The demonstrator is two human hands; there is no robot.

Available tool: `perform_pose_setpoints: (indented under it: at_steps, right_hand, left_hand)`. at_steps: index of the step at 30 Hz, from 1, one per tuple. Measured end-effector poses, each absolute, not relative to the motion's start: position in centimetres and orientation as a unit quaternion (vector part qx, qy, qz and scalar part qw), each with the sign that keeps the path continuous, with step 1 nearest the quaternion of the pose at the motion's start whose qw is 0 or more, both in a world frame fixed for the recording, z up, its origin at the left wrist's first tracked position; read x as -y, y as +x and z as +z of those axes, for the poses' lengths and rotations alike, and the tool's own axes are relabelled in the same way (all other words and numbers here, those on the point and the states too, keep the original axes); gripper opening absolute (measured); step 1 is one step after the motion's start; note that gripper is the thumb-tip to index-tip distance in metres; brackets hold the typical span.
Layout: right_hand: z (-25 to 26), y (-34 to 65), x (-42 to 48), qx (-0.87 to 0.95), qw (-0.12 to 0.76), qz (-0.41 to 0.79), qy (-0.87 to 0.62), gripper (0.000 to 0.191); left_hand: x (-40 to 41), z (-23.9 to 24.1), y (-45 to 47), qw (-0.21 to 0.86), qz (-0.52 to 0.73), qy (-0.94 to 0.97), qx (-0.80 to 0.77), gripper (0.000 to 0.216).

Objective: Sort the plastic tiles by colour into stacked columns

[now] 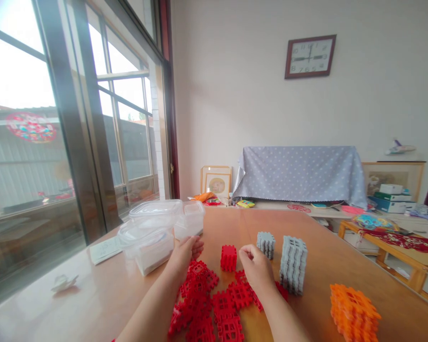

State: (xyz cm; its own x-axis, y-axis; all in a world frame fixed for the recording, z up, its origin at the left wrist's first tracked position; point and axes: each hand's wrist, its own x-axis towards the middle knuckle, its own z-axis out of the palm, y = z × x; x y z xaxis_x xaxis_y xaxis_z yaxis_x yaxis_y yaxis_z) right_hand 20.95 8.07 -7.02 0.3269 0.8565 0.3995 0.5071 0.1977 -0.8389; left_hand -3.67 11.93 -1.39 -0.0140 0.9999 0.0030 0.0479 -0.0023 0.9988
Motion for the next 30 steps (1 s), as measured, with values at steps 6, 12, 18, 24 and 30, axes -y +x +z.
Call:
perform_pose_setpoints:
  at_steps: [6,12,18,24,30]
  right_hand:
    - [-6.2,20.6,-7.2,0.54,0.541,0.156,-0.625,0.034]
    - [-5.8,20.1,-6.7,0.551,0.535,0.15,-0.623,0.035]
    - [-5.4,20.0,-6.5,0.558,0.529,0.143,-0.623,0.035]
    - [-4.7,19.6,-5.8,0.56,0.53,0.136,-0.622,0.036]
    - [-3.8,19.3,-5.0,0.561,0.532,0.129,-0.621,0.035]
  left_hand:
    - [-12.6,-1.8,-6.5,0.295,0.438,0.587,-0.614,0.025]
    - [-11.1,-2.8,-5.0,0.171,0.307,0.691,-0.631,0.02]
    - [-11.4,-3.6,-5.1,0.137,0.246,0.705,-0.651,0.029]
    - [-12.3,-4.0,-5.4,0.137,0.28,0.708,-0.634,0.048]
    - [-13.0,-4.0,-5.3,0.175,0.334,0.699,-0.608,0.056]
